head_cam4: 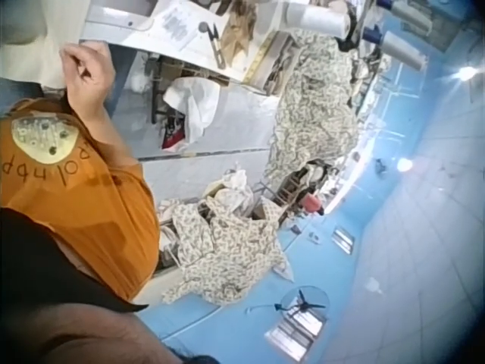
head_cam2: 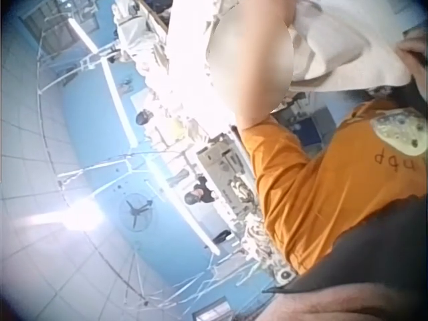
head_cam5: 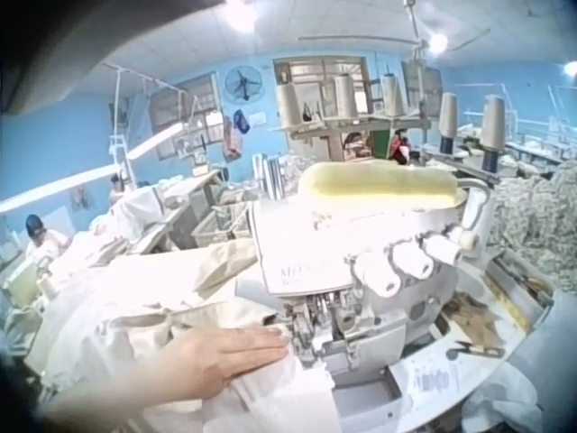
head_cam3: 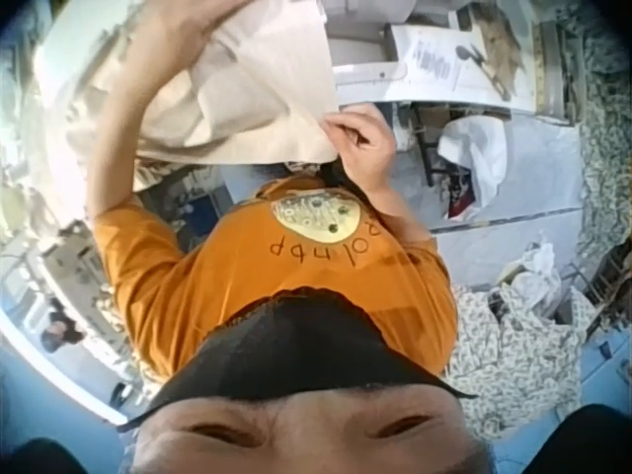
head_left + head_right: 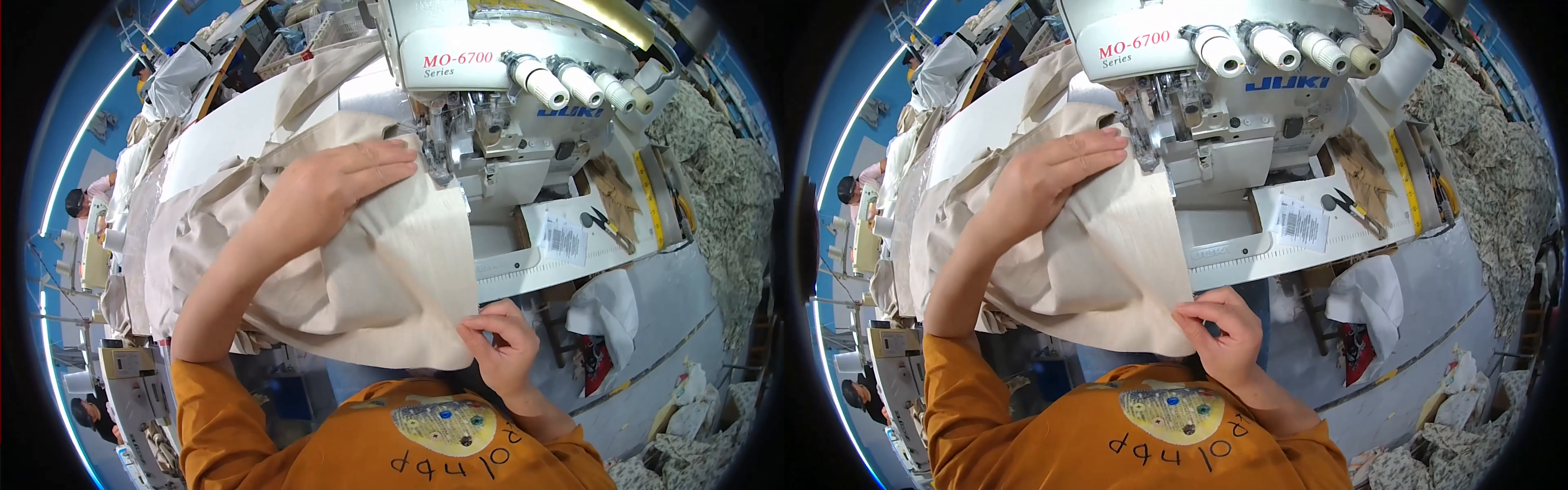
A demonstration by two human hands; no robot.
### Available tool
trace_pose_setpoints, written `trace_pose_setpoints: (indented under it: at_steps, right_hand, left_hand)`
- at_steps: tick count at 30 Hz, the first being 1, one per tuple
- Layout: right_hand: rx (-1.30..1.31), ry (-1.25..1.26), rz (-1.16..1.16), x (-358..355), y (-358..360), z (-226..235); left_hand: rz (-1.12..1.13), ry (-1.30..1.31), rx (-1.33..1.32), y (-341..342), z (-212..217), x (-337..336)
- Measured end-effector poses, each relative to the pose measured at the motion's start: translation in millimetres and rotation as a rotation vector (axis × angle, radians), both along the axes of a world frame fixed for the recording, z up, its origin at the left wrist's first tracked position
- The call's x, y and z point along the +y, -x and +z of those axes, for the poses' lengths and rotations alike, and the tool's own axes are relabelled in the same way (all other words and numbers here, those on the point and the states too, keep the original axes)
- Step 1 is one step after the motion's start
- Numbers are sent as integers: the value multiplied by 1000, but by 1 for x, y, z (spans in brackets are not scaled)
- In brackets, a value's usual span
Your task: Operating an industrial overlock sewing machine to join pieces of light-colored fabric together.
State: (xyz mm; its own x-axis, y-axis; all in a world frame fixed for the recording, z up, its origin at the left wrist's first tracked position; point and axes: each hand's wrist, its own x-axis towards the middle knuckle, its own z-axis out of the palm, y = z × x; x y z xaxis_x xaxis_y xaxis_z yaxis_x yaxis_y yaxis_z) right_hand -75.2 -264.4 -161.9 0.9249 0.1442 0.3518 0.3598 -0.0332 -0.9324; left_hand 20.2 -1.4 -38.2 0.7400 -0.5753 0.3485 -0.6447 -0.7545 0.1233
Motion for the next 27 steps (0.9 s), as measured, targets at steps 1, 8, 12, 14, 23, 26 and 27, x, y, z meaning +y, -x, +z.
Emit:
trace_pose_setpoints:
  at_steps: [1, 8, 12, 14, 23, 26, 27]
  right_hand:
    - [-7, 36, 0, 1, -4, 3]
    - [-17, -40, 28, 16, -35, 14]
    - [-14, -74, 60, 28, -49, 21]
    - [87, -224, 97, 33, -50, 23]
    - [363, -324, 312, 11, -18, 18]
    - [665, -424, 362, -3, -3, 23]
    - [644, -362, 329, -4, -3, 22]
  left_hand:
    - [-3, -12, -9, -5, 0, 2]
    - [1, -37, -21, -39, 0, 20]
    - [5, -116, -136, -56, -4, 32]
    - [110, -204, -297, -50, -2, 30]
    - [-107, 107, -194, 103, -22, -53]
    - [-11, 162, -187, 111, -49, -72]
    - [-7, 168, -179, 113, -54, -74]
